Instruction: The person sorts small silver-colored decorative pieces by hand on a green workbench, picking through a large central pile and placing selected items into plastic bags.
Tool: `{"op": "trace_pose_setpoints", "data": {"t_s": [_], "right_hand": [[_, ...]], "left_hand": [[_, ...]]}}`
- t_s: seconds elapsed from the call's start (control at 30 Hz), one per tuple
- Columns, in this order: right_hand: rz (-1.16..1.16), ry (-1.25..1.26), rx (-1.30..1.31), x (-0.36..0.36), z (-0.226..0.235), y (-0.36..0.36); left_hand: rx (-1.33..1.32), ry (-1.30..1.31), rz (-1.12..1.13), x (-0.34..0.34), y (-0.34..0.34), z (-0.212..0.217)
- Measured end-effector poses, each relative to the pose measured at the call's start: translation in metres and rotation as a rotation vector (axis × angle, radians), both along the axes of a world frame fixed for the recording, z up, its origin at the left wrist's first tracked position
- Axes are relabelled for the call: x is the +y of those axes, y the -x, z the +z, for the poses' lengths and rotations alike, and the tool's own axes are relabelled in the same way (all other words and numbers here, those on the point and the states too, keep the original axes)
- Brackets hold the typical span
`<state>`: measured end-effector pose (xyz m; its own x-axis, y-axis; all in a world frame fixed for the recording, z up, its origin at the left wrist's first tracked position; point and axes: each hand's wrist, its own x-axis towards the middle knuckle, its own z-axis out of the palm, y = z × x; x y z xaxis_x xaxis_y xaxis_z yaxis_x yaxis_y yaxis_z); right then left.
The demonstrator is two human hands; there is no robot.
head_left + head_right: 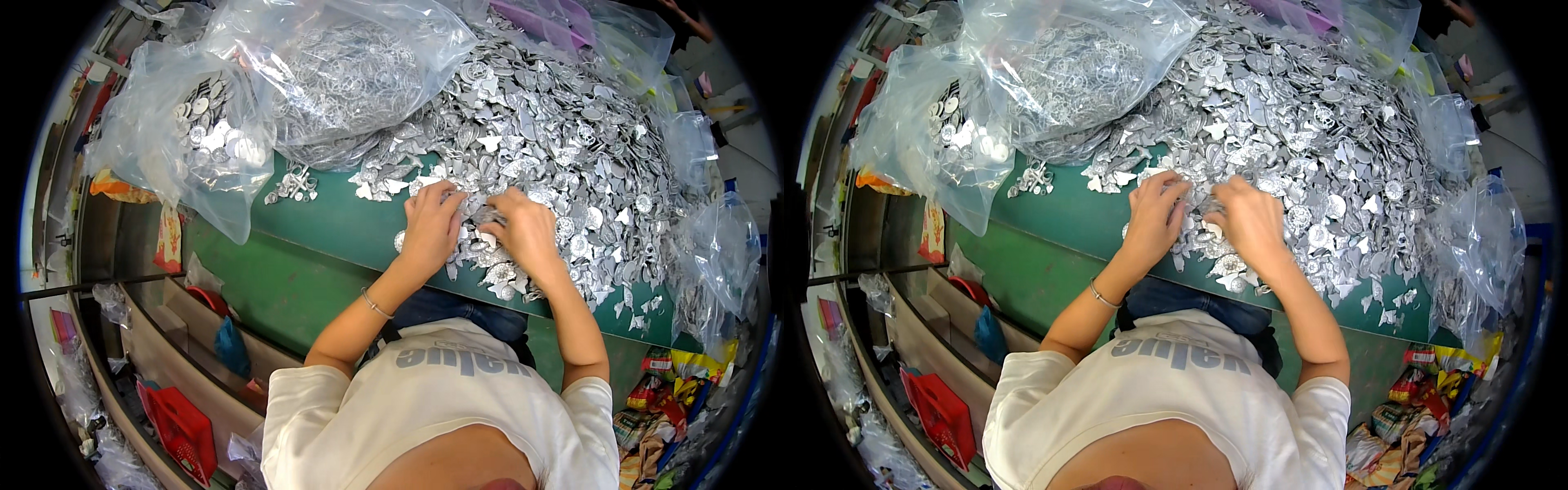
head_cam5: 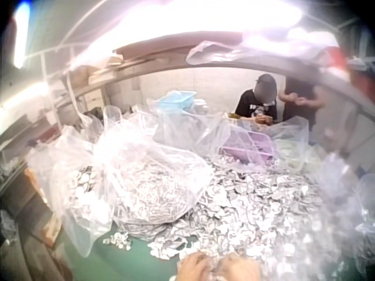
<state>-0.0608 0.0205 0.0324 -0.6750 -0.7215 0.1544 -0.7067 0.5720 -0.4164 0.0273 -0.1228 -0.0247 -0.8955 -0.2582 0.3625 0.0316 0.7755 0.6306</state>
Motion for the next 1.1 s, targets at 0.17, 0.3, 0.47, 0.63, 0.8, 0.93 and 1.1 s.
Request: {"op": "trace_pose_setpoints", "data": {"t_s": [0.17, 0.3, 0.47, 0.63, 0.8, 0.93, 1.1], "right_hand": [[-0.167, 0.802, -1.075, 0.061, -0.014, 0.026], [-0.216, 1.365, -1.495, 0.078, -0.006, 0.023], [-0.302, 1.533, -1.57, 0.093, -0.016, 0.025], [-0.15, 1.608, -1.669, 0.097, -0.014, 0.027], [-0.517, 1.686, -1.688, 0.092, -0.008, 0.017], [-0.244, 1.559, -1.835, 0.092, -0.011, 0.009], [-0.388, 0.93, -1.43, 0.067, -0.006, -0.023]], "left_hand": [[0.097, -0.033, -0.122, 0.008, 0.009, 0.007], [0.084, 0.134, -0.229, 0.023, 0.028, 0.007], [-0.046, 0.093, -0.195, 0.015, 0.036, 0.016], [-0.022, -0.014, -0.174, 0.01, 0.032, 0.012], [-0.021, -0.689, -0.022, 0.014, 0.021, 0.002], [-0.29, -1.604, -0.296, 0.017, -0.001, 0.019], [-0.351, -1.964, -0.276, 0.065, -0.025, 0.027]]}}
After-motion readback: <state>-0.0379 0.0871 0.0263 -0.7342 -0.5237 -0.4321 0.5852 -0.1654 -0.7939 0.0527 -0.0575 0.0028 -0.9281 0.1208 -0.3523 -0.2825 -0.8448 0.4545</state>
